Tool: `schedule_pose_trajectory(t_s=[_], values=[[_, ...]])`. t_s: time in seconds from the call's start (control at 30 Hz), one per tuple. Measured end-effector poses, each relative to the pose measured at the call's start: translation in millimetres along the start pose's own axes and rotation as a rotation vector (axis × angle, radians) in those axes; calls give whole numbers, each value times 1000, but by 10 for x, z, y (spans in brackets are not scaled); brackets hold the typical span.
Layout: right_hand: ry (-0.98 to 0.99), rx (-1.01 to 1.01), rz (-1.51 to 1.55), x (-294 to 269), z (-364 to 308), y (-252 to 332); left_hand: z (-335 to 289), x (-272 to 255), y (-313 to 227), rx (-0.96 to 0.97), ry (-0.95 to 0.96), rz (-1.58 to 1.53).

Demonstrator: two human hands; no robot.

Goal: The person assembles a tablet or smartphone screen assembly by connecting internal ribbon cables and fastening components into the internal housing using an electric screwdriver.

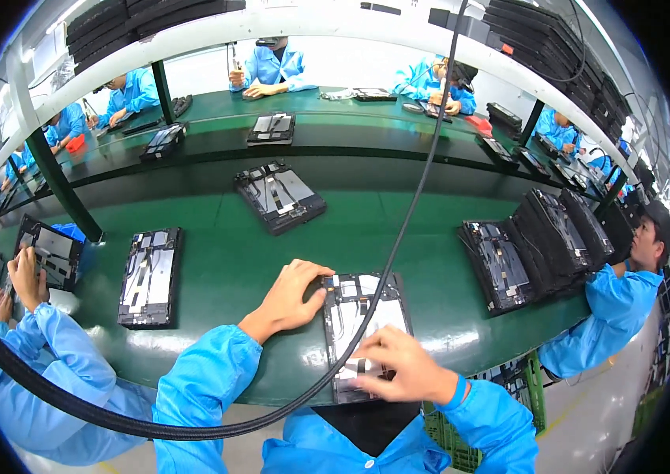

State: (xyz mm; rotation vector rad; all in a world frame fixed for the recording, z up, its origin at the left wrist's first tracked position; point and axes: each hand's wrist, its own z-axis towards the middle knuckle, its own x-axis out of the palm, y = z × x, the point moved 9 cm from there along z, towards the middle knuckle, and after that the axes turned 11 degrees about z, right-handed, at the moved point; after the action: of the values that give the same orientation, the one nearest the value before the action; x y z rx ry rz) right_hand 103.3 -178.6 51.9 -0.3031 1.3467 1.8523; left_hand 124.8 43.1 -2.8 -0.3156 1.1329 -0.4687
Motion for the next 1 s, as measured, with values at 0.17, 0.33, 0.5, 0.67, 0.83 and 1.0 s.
schedule_pose_trajectory(t_s=[0.17, 0.33, 0.5, 0.67, 0.83, 1.0], values=[[-131, 92, -116, -332, 535, -448, -3, 47, 9, 33, 128, -79], [-11, 212, -194, -209, 798, -940, 14, 147, -2, 68, 190, -123], [21, 178, -89, -144, 871, -1170, -9, 94, -43, 90, 265, -155], [-115, 147, -90, -214, 900, -1092, -35, 69, -56, 55, 302, -165], [-186, 97, -60, -316, 841, -1085, -19, 73, -94, 67, 303, -168], [-221, 82, 43, -293, 814, -1098, -63, 77, -98, 56, 337, -184]])
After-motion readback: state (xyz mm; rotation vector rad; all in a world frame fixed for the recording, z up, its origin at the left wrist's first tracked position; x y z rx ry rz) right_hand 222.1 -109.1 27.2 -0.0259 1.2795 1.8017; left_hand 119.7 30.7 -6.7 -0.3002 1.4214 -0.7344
